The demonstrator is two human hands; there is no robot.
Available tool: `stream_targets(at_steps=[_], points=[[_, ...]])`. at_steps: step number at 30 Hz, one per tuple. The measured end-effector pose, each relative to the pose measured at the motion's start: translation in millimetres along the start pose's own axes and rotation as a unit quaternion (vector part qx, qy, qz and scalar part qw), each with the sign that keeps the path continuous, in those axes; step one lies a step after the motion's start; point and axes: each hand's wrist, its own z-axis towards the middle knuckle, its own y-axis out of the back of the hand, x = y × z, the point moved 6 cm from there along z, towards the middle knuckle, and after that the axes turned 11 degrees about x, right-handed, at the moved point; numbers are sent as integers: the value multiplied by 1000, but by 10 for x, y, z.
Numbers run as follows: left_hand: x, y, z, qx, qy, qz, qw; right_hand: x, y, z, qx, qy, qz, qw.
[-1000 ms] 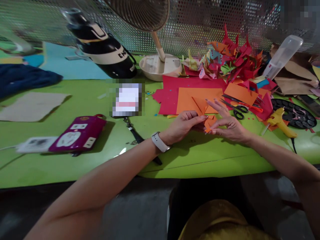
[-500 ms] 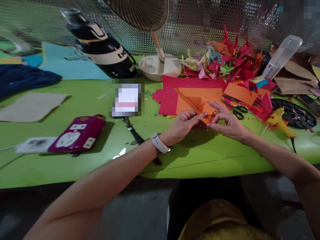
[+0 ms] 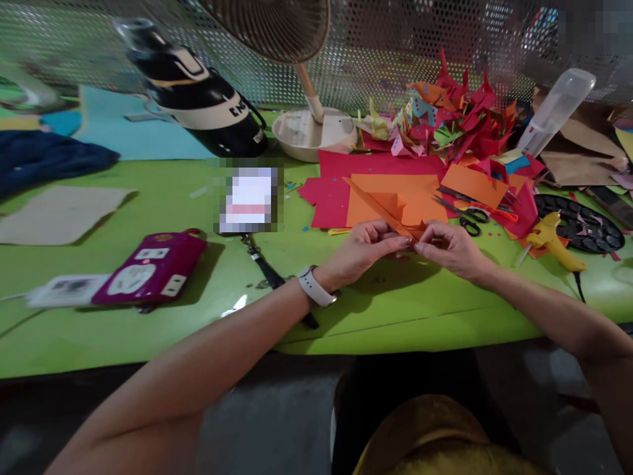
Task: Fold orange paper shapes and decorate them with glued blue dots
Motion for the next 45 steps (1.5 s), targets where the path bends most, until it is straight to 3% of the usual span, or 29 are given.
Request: stream_targets(at_steps=[15,45], points=[[-19,-39,-3,15,6,48,999,7,-10,-3,14,-54,58,997],[-46,-92,-8,51,14,71,996,14,-14,-3,31,-76,78,994]])
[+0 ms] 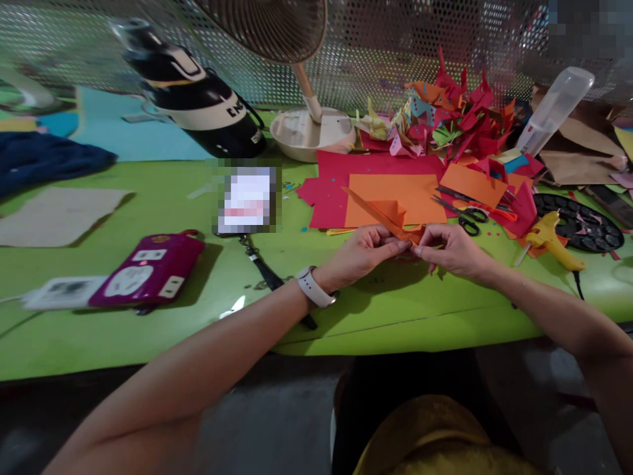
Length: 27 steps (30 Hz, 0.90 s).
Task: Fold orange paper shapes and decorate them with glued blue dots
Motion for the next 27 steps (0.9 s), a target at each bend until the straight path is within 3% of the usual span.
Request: stream_targets(at_steps=[27], points=[[2,-10,6,8,3,2,1000,-50,14,1,-2,-5,-10,1000]])
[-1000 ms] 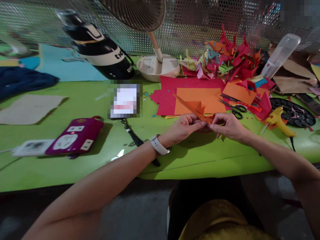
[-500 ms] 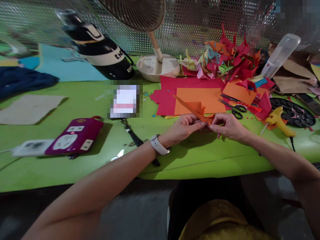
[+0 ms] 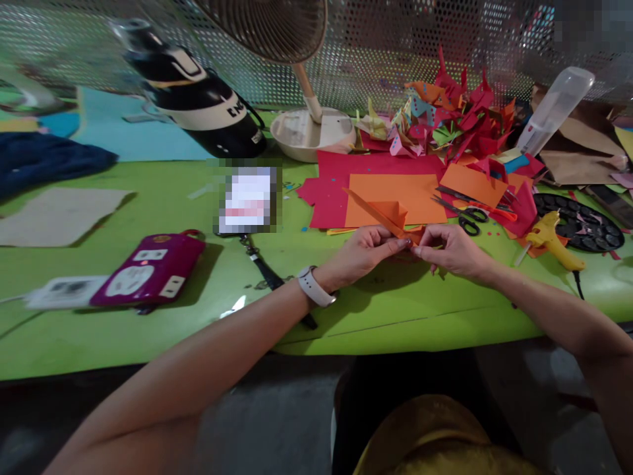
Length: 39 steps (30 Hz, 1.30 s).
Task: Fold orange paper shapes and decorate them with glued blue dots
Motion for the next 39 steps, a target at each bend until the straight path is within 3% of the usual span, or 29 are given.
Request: stream_targets(at_steps=[5,16,23,30,39], points=[[-27,17,13,-8,-5,14,1000,0,15,5,-4,-10,-12,1000],[-21,43,28,-35,-21,1,999,50,87,22,-39,52,-87,994],[25,139,23,-88,-38,-37,995,118,239,-75,-172,93,-33,980],[42,110,12,-102,-29,-91,990,59,114,-22,-56,50,-31,997],[116,127,48,-68,-55,-183,979,75,80,13,-49,63,-18,997]])
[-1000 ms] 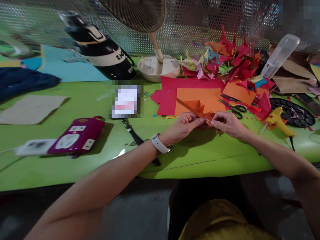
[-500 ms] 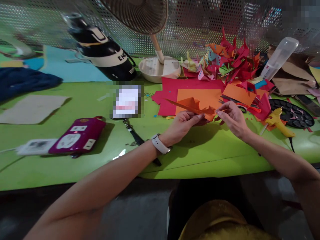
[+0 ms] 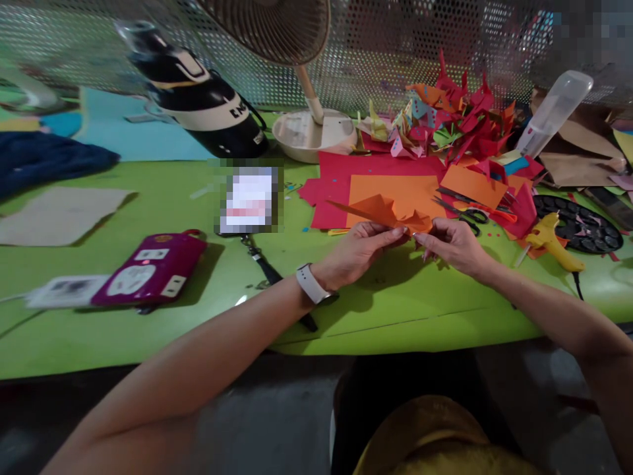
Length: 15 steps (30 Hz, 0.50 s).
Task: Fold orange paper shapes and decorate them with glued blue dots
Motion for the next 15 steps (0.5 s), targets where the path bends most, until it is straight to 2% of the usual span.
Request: stream_targets(at_steps=[15], points=[[13,29,14,16,17,-7,1000,-73,-12,27,23,-33,60,997]])
